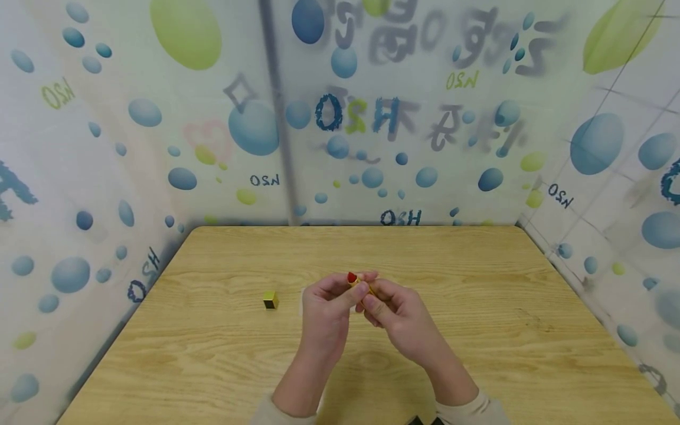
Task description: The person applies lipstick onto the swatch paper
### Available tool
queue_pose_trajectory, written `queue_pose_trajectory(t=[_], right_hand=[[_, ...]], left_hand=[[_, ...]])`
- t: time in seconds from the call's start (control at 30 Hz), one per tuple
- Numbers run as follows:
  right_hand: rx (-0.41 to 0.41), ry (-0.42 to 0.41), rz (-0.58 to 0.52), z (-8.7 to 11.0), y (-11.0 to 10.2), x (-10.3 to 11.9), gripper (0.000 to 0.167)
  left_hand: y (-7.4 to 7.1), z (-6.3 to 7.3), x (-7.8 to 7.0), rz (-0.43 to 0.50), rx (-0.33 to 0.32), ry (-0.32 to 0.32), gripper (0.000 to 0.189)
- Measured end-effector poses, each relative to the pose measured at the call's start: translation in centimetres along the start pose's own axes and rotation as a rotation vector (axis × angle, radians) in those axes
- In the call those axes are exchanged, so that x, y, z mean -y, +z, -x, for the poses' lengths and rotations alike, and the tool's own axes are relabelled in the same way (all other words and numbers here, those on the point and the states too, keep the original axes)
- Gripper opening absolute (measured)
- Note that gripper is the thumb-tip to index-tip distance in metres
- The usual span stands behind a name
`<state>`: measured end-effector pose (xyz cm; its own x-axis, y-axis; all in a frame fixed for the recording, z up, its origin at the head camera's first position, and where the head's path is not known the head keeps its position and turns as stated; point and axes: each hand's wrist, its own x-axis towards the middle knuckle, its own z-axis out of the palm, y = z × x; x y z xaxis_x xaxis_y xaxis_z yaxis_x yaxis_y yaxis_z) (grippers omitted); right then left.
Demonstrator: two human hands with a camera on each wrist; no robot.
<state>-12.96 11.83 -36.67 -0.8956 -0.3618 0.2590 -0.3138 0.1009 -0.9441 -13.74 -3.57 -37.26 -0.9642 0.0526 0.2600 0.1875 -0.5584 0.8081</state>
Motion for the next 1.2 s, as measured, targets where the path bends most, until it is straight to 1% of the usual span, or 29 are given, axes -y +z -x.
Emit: queue_pose_trajectory(t=[0.1,0.2,0.33,0.53,0.67,0.8,0.87,1.03,1.2], right_hand=[[-0.007,-0.007,0.012,0.0,0.0,0.0,0.022],[-0.01,0.0,0.013,0.0,0.0,-0.1,0.022],[-0.01,0.016,0.016,0.0,-0.1,-0.1,0.023],[-0.006,0.018,0.029,-0.2,-0.3,-0.1,0.023],[-0.014,0.037,0.043,-0.4,-0.4,0.0,0.023],[-0.046,0.06,0.08,-0.7,-0.4,0.2,0.031],[-0.057,0.062,0.12,-0.8,-0.5,0.3,0.035],[-0.055,0.05,0.203,-1.3,-0.7,0.3,0.035],[-0.056,0.056,0.221,-1.8,-1.0,0.4,0.037]], left_hand=[[0.1,0.0,0.1,-0.011,-0.02,0.009,0.025],[0.0,0.0,0.2,-0.016,-0.027,0.004,0.025],[0.1,0.0,0.2,-0.022,-0.036,-0.026,0.024],[0.0,-0.3,0.0,-0.068,-0.037,-0.079,0.018],[-0.2,-0.6,0.0,-0.087,-0.036,-0.096,0.017],[-0.2,-1.0,-0.1,-0.1,-0.043,-0.086,0.019],[-0.2,-1.2,-0.1,-0.104,-0.04,-0.08,0.019],[-0.5,-1.6,-0.1,-0.113,-0.033,-0.079,0.02],[-0.8,-1.8,-0.1,-0.129,-0.039,-0.087,0.015]])
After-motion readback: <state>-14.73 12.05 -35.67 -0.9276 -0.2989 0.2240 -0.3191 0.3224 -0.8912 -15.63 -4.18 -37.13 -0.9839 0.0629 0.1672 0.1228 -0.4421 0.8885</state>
